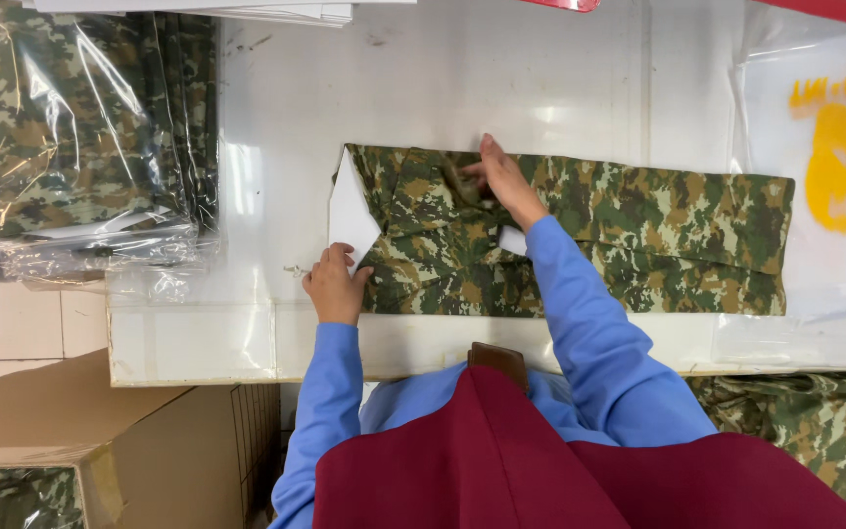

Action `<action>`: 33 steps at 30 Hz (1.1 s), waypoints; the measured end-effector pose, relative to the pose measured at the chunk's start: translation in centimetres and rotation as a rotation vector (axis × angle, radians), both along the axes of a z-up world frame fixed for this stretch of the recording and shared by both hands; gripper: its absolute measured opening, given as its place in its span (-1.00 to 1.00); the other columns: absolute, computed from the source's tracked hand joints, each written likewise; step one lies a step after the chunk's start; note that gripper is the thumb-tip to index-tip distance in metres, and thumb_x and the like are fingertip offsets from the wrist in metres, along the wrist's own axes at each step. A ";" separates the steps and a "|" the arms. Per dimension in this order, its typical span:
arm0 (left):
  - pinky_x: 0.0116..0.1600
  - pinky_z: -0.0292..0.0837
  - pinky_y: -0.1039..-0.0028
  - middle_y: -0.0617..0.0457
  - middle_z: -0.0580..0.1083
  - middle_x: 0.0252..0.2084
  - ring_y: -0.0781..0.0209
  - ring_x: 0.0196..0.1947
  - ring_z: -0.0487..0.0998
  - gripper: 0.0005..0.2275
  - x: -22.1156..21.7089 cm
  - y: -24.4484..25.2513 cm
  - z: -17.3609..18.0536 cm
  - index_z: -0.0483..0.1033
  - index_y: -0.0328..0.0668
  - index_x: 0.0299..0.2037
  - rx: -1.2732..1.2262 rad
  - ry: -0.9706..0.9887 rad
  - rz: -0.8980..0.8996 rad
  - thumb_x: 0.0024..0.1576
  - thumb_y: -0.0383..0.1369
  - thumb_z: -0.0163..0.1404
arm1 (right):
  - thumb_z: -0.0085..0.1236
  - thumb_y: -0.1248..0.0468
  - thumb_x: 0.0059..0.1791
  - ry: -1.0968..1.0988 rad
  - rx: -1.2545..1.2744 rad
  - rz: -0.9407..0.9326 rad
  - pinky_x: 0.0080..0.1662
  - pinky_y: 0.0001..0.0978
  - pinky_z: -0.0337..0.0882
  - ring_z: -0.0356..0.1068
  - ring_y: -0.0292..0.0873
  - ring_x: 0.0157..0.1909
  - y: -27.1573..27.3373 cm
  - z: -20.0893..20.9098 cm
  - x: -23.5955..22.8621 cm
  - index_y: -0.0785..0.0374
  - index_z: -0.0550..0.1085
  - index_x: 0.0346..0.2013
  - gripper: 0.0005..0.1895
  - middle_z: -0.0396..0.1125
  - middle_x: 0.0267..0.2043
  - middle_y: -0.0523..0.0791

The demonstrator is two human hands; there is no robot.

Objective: The person folds camouflage shirts around a white cardboard insert and places them into clear plastic bags.

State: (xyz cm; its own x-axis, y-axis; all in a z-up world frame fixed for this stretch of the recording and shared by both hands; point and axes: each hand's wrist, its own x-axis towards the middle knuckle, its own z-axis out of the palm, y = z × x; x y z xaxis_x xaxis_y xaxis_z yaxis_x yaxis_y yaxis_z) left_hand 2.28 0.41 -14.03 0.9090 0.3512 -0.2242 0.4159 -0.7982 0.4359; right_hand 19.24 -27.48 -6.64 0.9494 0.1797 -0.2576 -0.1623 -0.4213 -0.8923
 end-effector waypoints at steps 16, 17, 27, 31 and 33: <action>0.30 -0.11 -0.21 0.15 0.36 -0.24 0.07 0.00 0.37 -0.77 4.3 -1.0 -0.6 0.62 0.13 -0.35 -0.197 -0.121 0.111 0.06 -0.01 0.26 | -0.06 0.22 0.20 -0.565 -0.143 0.411 -0.20 -0.38 0.33 0.31 -0.22 -0.36 8.8 -3.6 -7.7 0.19 0.53 0.01 -0.78 0.22 -0.39 -0.18; 0.30 -0.10 -0.20 0.19 0.37 -0.27 0.10 -0.02 0.38 -0.79 4.3 -1.2 -0.6 0.62 0.19 -0.37 -0.179 -0.141 0.165 0.04 0.00 0.25 | 0.00 0.21 0.19 -0.479 0.036 0.310 -0.25 -0.45 0.34 0.31 -0.26 -0.42 8.9 -3.8 -7.6 0.10 0.58 -0.03 -0.81 0.26 -0.44 -0.21; 0.35 -0.24 -0.28 0.14 0.37 -0.25 0.06 0.01 0.37 -0.78 4.6 -0.8 -1.8 0.66 0.14 -0.21 -0.221 -0.097 0.184 0.21 -0.02 0.10 | 0.03 0.36 0.07 -0.938 -0.565 0.611 -0.26 -0.25 0.24 0.27 -0.09 -0.31 11.0 -4.6 -11.5 0.30 0.51 -0.03 -0.79 0.24 -0.33 -0.09; 0.34 -0.22 -0.30 0.14 0.37 -0.24 0.04 0.04 0.36 -0.74 4.5 -1.0 -1.7 0.67 0.09 -0.21 -0.253 -0.134 0.135 0.18 0.02 0.15 | 0.10 0.42 0.03 -0.996 -0.655 0.663 -0.23 -0.24 0.25 0.27 -0.06 -0.25 10.9 -3.9 -11.2 0.30 0.51 -0.22 -0.94 0.23 -0.29 -0.05; 0.34 -0.21 -0.29 0.15 0.36 -0.24 0.07 0.05 0.34 -0.72 4.0 -1.1 -1.9 0.66 0.09 -0.21 -0.241 -0.142 0.150 0.14 0.04 0.20 | 0.14 0.40 0.02 -0.935 -0.636 0.720 -0.20 -0.25 0.29 0.32 -0.06 -0.21 9.7 -1.6 -9.0 0.30 0.52 -0.23 -0.95 0.28 -0.25 -0.04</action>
